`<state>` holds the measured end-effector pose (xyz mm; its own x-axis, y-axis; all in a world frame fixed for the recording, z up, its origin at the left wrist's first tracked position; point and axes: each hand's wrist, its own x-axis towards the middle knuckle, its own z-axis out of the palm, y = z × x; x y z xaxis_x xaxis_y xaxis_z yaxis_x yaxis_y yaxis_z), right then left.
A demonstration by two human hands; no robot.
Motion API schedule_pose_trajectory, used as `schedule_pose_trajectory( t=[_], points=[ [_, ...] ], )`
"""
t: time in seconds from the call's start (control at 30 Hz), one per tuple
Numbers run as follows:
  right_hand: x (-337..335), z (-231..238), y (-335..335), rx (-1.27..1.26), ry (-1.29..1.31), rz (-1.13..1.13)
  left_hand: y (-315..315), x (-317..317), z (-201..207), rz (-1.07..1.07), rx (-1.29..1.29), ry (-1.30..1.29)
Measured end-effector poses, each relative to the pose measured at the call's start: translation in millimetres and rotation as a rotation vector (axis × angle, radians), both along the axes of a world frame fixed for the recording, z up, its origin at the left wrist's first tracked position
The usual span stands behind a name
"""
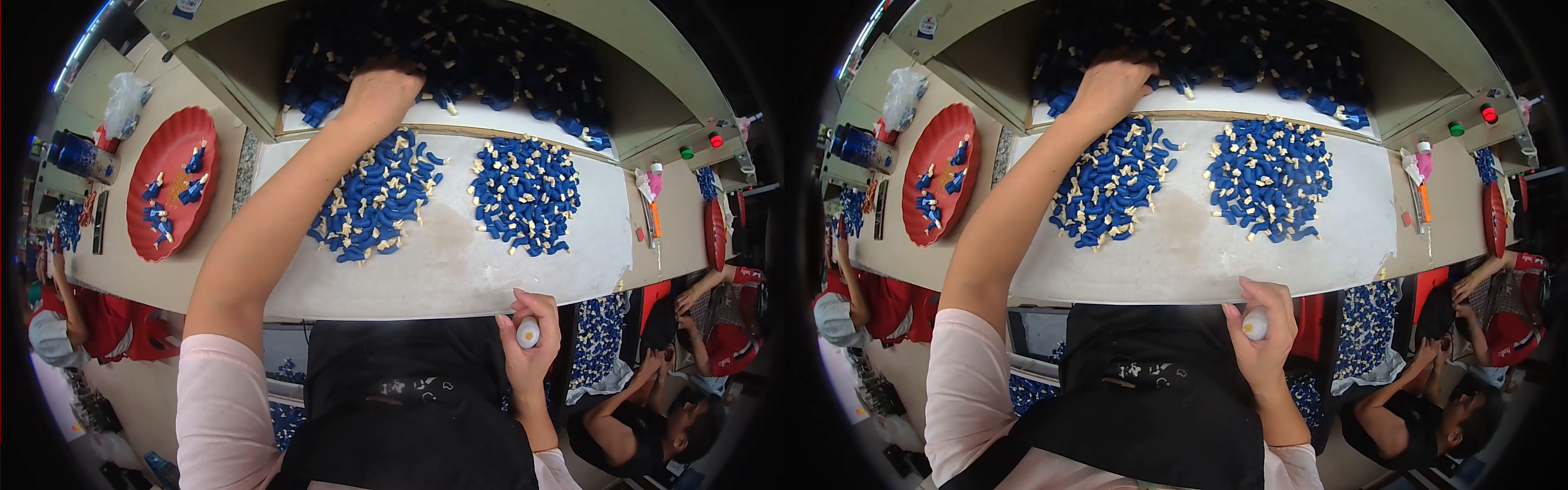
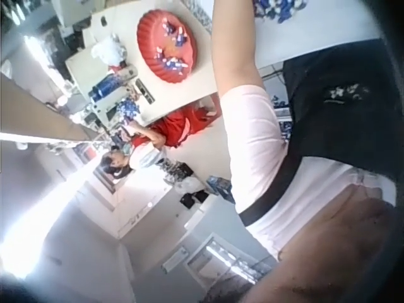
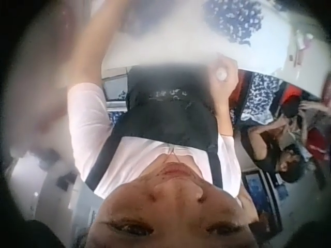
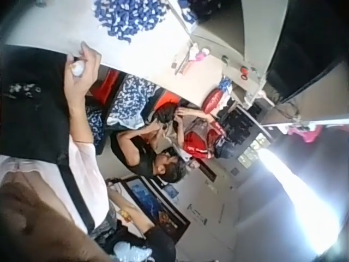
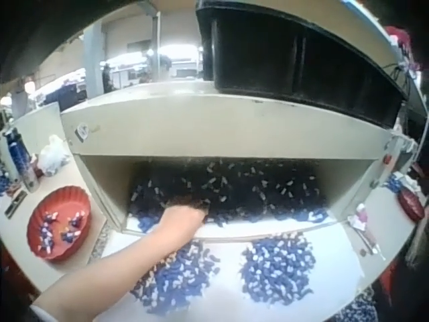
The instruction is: The person assembles toy figurines by applying glue from a bottle onto figurine bodies and attaching arms to them by hand, placing completed figurines into a tray.
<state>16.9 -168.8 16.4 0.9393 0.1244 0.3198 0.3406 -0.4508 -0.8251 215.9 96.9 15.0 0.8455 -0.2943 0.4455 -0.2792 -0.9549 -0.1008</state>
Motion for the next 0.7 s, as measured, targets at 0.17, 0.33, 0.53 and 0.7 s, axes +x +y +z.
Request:
schedule_pose_trajectory(
  t=[0.17, 0.33, 0.53, 0.7],
  points=[
    [8, -4, -5, 0.034, 0.036, 0.001, -15, -6, 16, 0.034, -0.070, 0.115],
    [7, -1, 1, 0.040, 0.064, 0.026, -55, 32, 25, 0.045, -0.098, -0.044],
    [6, 1, -2, 0.037, 0.052, 0.019, -90, 94, -3, 0.260, -0.192, -0.189],
    [5, -5, -10, 0.420, 0.012, 0.090, -66, 80, 9, -0.003, -0.505, -0.065]
  ],
)
